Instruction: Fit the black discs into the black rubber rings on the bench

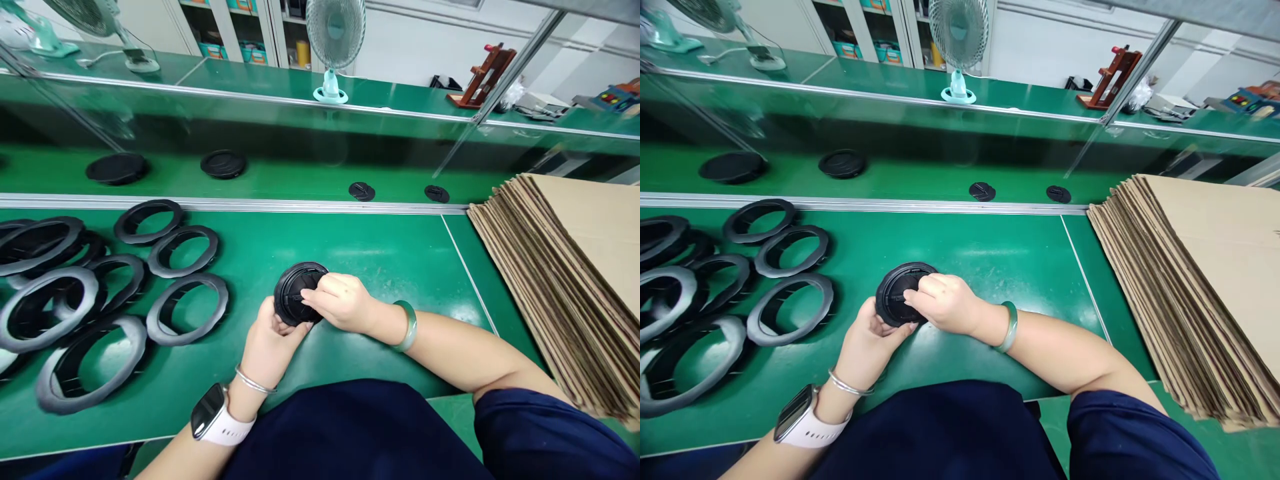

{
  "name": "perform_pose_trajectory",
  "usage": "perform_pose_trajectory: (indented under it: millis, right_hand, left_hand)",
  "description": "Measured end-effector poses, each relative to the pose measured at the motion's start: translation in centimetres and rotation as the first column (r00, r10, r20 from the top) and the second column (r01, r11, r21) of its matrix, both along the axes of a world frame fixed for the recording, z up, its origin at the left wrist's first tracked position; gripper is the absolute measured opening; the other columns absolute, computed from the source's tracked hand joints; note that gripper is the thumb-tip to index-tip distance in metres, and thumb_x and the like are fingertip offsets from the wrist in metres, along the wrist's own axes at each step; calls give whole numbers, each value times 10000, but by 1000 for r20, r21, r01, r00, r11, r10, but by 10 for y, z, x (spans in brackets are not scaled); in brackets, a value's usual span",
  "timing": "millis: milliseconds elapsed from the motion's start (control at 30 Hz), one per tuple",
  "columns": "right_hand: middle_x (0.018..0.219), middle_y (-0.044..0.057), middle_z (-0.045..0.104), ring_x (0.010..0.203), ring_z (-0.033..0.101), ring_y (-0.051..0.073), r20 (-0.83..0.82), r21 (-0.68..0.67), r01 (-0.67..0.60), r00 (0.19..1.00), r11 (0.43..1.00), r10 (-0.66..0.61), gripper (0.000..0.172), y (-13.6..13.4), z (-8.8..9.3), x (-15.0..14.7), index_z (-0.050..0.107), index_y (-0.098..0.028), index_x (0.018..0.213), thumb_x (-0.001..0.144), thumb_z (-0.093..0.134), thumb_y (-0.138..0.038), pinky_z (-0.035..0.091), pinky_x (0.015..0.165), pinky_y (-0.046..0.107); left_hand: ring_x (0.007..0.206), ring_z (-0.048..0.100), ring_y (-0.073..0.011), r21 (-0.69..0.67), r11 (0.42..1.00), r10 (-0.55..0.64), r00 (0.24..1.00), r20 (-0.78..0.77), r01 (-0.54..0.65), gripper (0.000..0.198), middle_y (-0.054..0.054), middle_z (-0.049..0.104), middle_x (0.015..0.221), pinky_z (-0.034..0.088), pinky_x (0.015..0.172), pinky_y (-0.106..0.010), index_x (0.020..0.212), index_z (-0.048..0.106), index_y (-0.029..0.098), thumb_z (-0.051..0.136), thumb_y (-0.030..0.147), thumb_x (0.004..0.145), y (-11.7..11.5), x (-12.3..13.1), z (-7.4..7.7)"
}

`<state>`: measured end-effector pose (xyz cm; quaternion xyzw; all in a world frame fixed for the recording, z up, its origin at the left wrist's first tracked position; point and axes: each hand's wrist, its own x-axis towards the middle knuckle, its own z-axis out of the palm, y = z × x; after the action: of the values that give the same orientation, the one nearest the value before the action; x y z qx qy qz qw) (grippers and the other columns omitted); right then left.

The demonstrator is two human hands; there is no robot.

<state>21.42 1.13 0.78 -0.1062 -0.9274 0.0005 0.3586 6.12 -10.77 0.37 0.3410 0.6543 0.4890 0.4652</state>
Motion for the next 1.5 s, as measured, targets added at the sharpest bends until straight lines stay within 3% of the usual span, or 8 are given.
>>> perform_pose_trajectory:
  millis: [200, 500, 967, 1100, 1300, 1500]
  right_hand:
    - [696, 14, 540, 643, 478, 156, -21, 107, -70, 997, 992, 73, 170, 2, -1, 3, 646, -147, 1007, 984, 482, -110, 407, 578, 291]
    - [743, 44, 564, 682, 508, 166, -11, -108, -41, 999, 993, 40, 182, -1, 6, 1, 657, -139, 922, 1008, 522, -226, 442, 618, 292]
    - [817, 77, 589, 764, 530, 198, 89, -230, -8, 996, 973, 29, 235, -4, 5, 1, 622, -150, 889, 1023, 453, -243, 502, 702, 318]
    - [883, 106, 615, 882, 563, 227, 156, -267, 32, 988, 963, 11, 215, -10, 5, -2, 612, -140, 953, 1026, 419, -201, 522, 785, 363]
    - [967, 141, 629, 876, 563, 252, 220, -215, 135, 972, 967, -87, 328, -20, 8, -5, 543, -69, 1288, 992, 424, -147, 538, 785, 397]
    - [1011, 199, 621, 901, 553, 292, 320, -155, 184, 939, 971, -127, 413, -24, 7, -13, 543, 25, 1301, 928, 524, -152, 544, 774, 425]
  left_hand:
    - [825, 748, -223, 11, 1000, -6, 1000, -25, 6, 547, -12, 736, 898, 616, 743, -321, 1043, 492, 223, 854, 332, 647, 1, 0, 1]
    - [848, 745, -217, 2, 1000, -15, 1000, 8, 14, 544, -7, 733, 898, 614, 783, -323, 1038, 488, 229, 857, 315, 647, 0, -1, 1]
    - [799, 730, -180, -3, 1000, -5, 1000, -10, 5, 555, 16, 708, 865, 604, 737, -274, 1053, 483, 228, 857, 285, 647, -1, -3, -2]
    - [783, 732, -194, -4, 1000, -6, 1000, -16, 6, 566, 12, 710, 864, 607, 712, -289, 1067, 479, 230, 855, 296, 648, -1, -3, -2]
    - [736, 727, -184, 5, 1000, -9, 997, -71, 9, 559, 19, 706, 849, 603, 669, -271, 1081, 478, 233, 844, 299, 663, -3, -2, -2]
    - [811, 741, -206, 10, 1000, 5, 999, -48, -5, 599, -15, 723, 916, 618, 733, -297, 1113, 480, 222, 852, 312, 652, -2, -1, -3]
